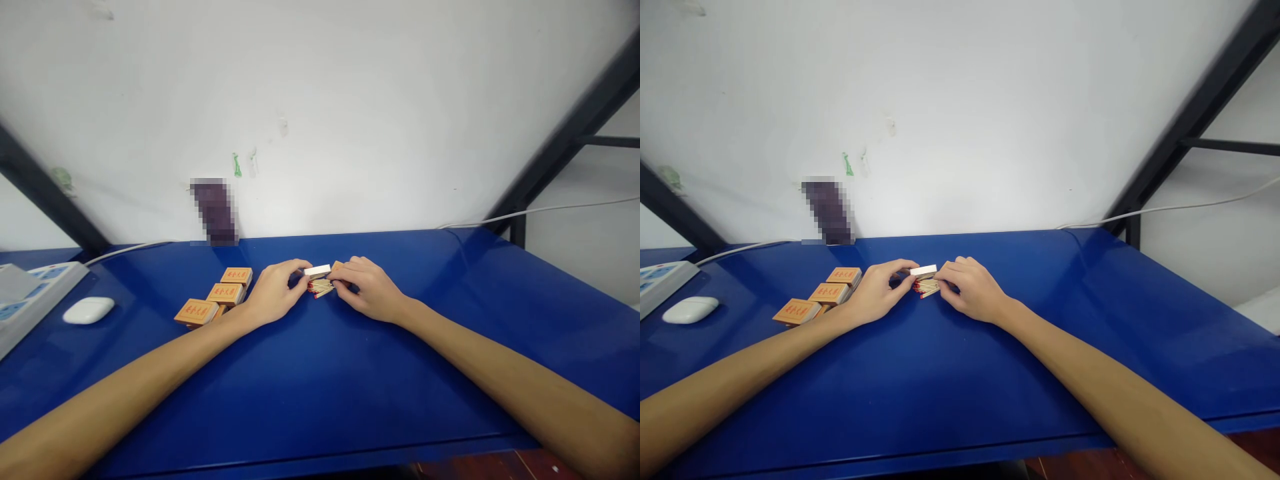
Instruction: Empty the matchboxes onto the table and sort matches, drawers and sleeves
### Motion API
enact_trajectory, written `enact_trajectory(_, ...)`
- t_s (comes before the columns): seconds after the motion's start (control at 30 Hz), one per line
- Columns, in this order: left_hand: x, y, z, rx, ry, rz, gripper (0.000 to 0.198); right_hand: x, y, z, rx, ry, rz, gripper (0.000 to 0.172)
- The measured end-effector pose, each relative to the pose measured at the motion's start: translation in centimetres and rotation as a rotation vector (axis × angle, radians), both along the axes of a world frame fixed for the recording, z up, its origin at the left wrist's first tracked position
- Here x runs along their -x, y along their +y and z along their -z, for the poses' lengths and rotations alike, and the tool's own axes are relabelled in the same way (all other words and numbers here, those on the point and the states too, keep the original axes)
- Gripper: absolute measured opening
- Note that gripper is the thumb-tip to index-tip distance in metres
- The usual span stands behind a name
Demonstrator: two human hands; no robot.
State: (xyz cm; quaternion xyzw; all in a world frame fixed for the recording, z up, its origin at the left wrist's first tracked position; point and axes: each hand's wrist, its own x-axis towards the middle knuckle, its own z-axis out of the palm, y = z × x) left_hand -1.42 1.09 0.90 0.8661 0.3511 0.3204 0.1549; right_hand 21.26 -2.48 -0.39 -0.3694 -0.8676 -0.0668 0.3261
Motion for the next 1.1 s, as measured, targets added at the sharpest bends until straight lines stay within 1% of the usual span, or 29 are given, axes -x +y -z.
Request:
enact_trajectory(0.23,0.07,0.15,0.15,-0.024,0.0,0.011,0.022,-0.02,0.06,0.2,-0.025,0.044,0.018,0.016)
enact_trajectory(0.4,0.17,0.26,0.32,-0.041,0.028,0.056,0.022,-0.2,0.19,0.57,-0.076,0.08,0.027,0.018)
enact_trajectory(0.53,0.21,0.25,0.4,-0.041,0.019,0.052,0.021,-0.21,0.33,0.68,-0.1,0.12,0.055,0.02)
enact_trajectory(0.7,0.21,0.15,0.36,-0.03,0.017,0.051,0.021,-0.22,0.47,0.56,-0.04,0.194,0.121,0.021)
enact_trajectory(0.83,0.2,0.16,0.28,-0.036,0.016,0.061,0.022,-0.3,0.46,0.53,-0.038,0.243,0.153,0.021)
enact_trajectory(0.97,0.15,0.12,0.07,0.013,-0.009,0.052,0.021,-0.36,0.52,0.61,-0.021,0.258,0.167,0.022)
enact_trajectory(1.1,0.15,0.14,-0.02,0.037,-0.034,0.041,0.021,-0.4,0.7,0.65,0.032,0.275,0.217,0.023)
